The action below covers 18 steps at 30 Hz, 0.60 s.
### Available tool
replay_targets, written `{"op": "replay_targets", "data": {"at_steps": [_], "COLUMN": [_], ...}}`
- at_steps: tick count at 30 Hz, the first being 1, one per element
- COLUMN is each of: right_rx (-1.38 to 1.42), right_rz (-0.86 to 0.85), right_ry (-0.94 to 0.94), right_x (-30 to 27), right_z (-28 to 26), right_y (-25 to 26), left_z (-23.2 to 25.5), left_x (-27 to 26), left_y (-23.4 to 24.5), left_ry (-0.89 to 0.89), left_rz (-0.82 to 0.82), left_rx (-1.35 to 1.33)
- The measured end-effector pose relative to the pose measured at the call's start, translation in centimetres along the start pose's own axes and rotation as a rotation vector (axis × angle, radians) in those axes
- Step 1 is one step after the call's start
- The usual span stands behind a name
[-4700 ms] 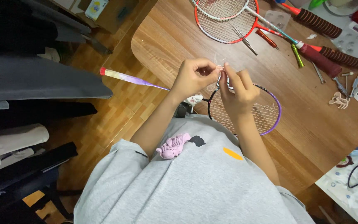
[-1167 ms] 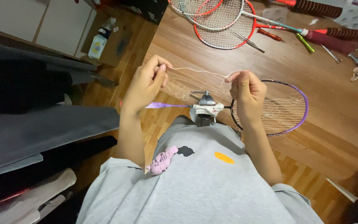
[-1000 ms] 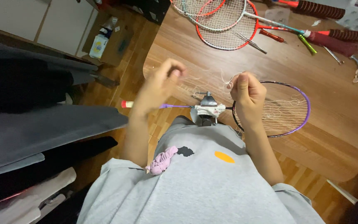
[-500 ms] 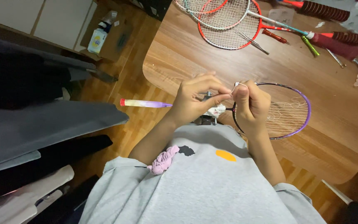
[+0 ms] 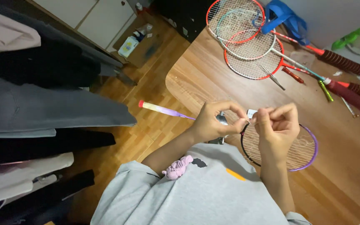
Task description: Stringing a badminton racket by threading string through the frame holes.
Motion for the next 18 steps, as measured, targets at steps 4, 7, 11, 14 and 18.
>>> {"op": "replay_targets", "data": {"at_steps": [4,7,11,14,18], "right_rx": [-0.046,-0.574,-0.595,-0.780,-0.880], "right_rz": [-0.076,-0.201,-0.271,-0.266,-0.268], "right_ry": [0.021,0.280,0.426,0.449,0.452], "right_x": [-0.1,-0.6,-0.9,-1.3,-1.6], "right_z": [-1.6,-3.1,-5.9,-6.9,-7.9], "right_y": [1.1,1.9,2.9,4.0,4.7], "left_z": [-0.9,-1.1,-2.3,-2.5,-2.1], "left_x": [-0.4,-0.6,-1.1,-1.2,-1.4], "left_y": [-1.8,-3.1,-4.5,-5.2,-5.6], "left_ry": [0.113,0.170,0.254,0.248,0.180], "left_rz": [0.041,0.006,0.035,0.017,-0.035], "left_rx": [-0.090,-0.076,-0.172,-0.226,-0.119]}}
Point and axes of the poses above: each hand's wrist, its own x-axis towards the middle knuckle, its own y-axis out of the back of the hand, z = x × y, the point moved 2 cm from there along x, towards the middle knuckle, and after that the axes turned 9 degrees about -x, right-handed, at the moved point
